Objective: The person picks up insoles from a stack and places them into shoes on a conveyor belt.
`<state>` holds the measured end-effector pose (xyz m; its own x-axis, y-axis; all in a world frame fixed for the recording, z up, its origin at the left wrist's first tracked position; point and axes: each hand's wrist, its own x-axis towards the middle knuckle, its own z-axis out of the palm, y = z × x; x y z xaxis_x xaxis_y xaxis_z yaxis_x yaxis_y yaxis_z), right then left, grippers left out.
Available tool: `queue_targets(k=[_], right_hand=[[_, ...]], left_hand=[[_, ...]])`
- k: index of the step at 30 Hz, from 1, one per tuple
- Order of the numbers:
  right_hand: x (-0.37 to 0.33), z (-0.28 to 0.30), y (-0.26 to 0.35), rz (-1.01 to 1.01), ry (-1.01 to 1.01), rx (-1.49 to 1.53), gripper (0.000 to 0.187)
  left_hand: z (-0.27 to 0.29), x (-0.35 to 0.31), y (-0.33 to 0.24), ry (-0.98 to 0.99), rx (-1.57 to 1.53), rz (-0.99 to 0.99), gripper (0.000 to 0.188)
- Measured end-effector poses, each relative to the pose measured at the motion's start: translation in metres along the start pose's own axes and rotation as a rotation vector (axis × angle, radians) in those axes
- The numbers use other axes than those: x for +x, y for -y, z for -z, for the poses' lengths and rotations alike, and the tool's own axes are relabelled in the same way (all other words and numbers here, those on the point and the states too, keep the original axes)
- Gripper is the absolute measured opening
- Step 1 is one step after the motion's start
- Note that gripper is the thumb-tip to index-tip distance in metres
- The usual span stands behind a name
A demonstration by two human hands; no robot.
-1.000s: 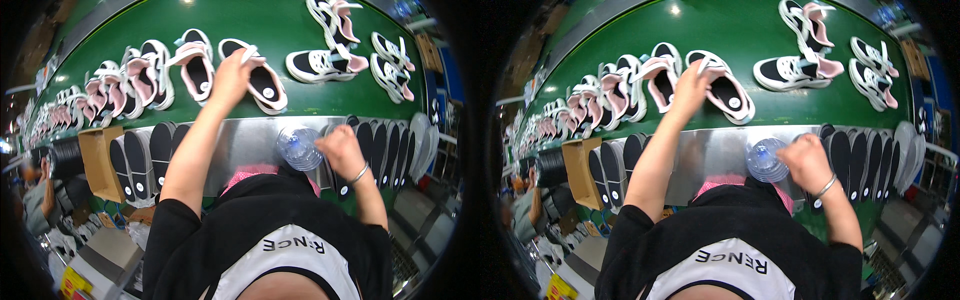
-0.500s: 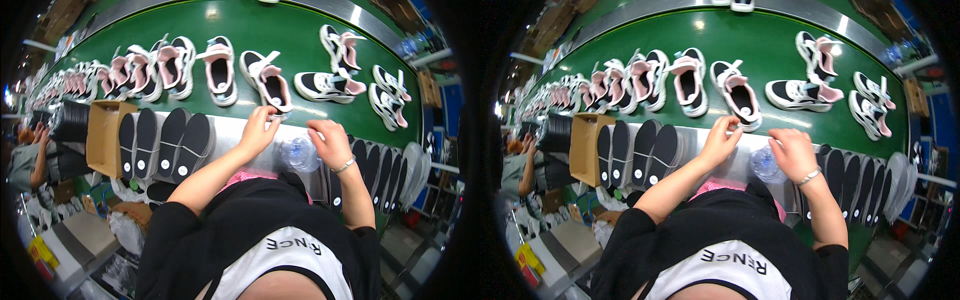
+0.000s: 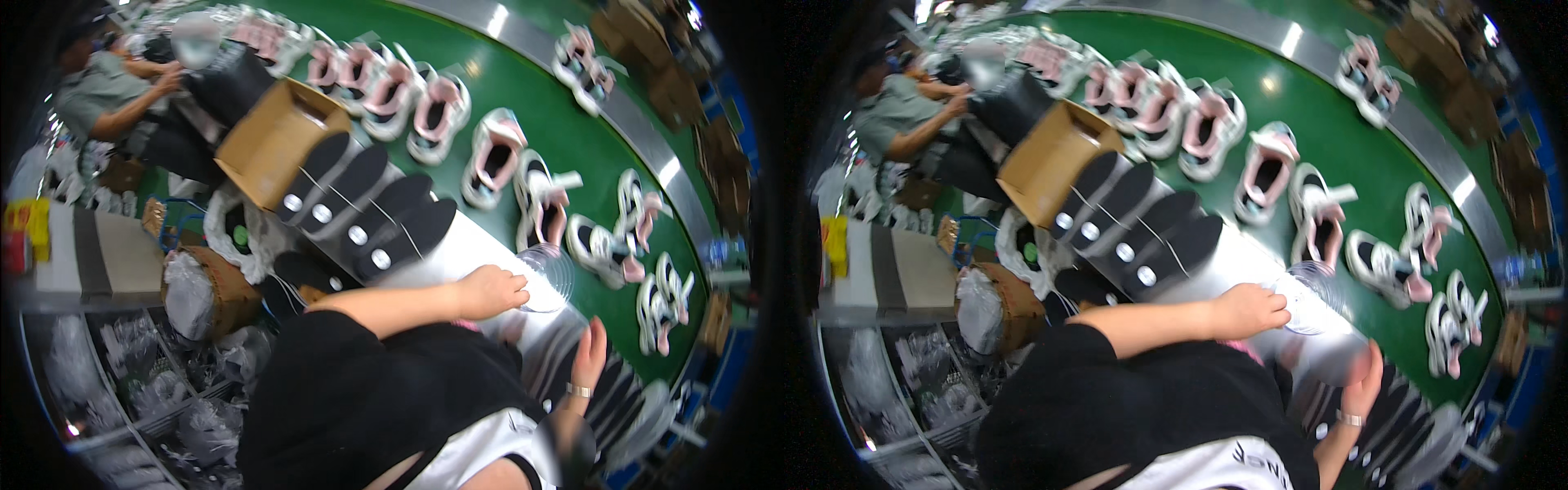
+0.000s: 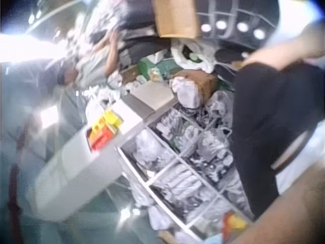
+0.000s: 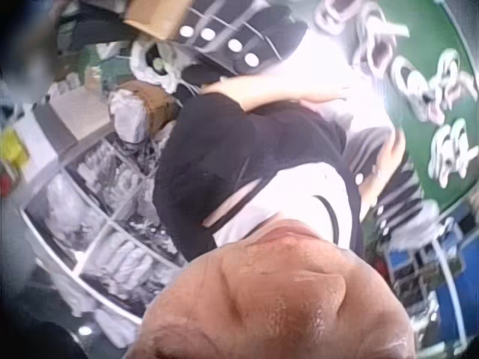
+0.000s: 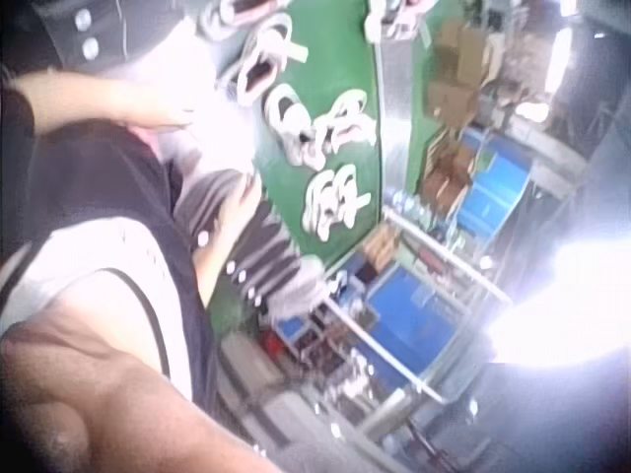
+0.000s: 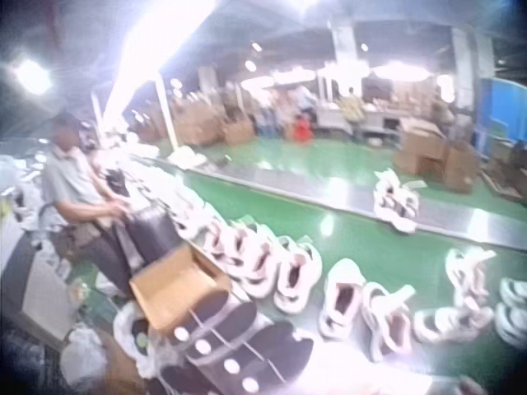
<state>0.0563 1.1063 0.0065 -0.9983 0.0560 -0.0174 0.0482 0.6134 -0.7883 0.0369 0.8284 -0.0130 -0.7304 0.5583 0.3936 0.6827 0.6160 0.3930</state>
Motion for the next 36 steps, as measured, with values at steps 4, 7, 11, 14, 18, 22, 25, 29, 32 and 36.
queue_targets(k=[4, 7, 11, 14, 18, 22, 25, 29, 32, 36], right_hand=[[-0.016, -0.007, -0.045, 0.16, 0.139, -0.2, 0.035], [-0.031, -0.023, -0.078, 0.264, 0.267, -0.492, 0.032], [-0.037, -0.038, -0.07, 0.371, 0.247, -0.591, 0.032], [-0.08, -0.031, 0.031, -0.032, 0.043, -0.221, 0.027], [-0.1, -0.013, 0.059, -0.064, 0.114, -0.318, 0.033], [-0.144, 0.003, 0.075, -0.162, -0.014, -0.25, 0.031], [-0.222, 0.049, 0.093, -0.307, -0.308, -0.165, 0.027], [-0.367, 0.057, 0.098, -0.596, -0.983, -0.086, 0.03], [-0.474, 0.069, 0.111, -0.699, -1.526, 0.315, 0.025], [-0.629, 0.066, 0.131, -0.752, -2.11, 0.421, 0.033]], left_hand=[[0.111, -0.06, 0.036, -0.32, 0.32, 0.41, 0.013], [0.155, -0.127, 0.06, -0.319, 0.559, 0.845, 0.011], [0.188, -0.142, 0.076, -0.089, 0.504, 0.995, 0.03], [0.198, -0.085, 0.068, -0.343, 0.238, 0.931, 0.04], [0.164, -0.055, 0.075, -0.521, -0.162, 0.469, 0.033], [0.151, -0.005, 0.039, 0.027, -0.11, 0.26, 0.034], [0.123, 0.015, -0.02, 0.193, -0.263, 0.054, 0.03], [0.074, 0.023, -0.049, 0.388, -0.437, -0.167, 0.03], [0.073, 0.037, -0.108, 0.414, -0.479, -0.33, 0.03], [0.066, 0.044, -0.193, 0.554, -0.466, -0.391, 0.029]])
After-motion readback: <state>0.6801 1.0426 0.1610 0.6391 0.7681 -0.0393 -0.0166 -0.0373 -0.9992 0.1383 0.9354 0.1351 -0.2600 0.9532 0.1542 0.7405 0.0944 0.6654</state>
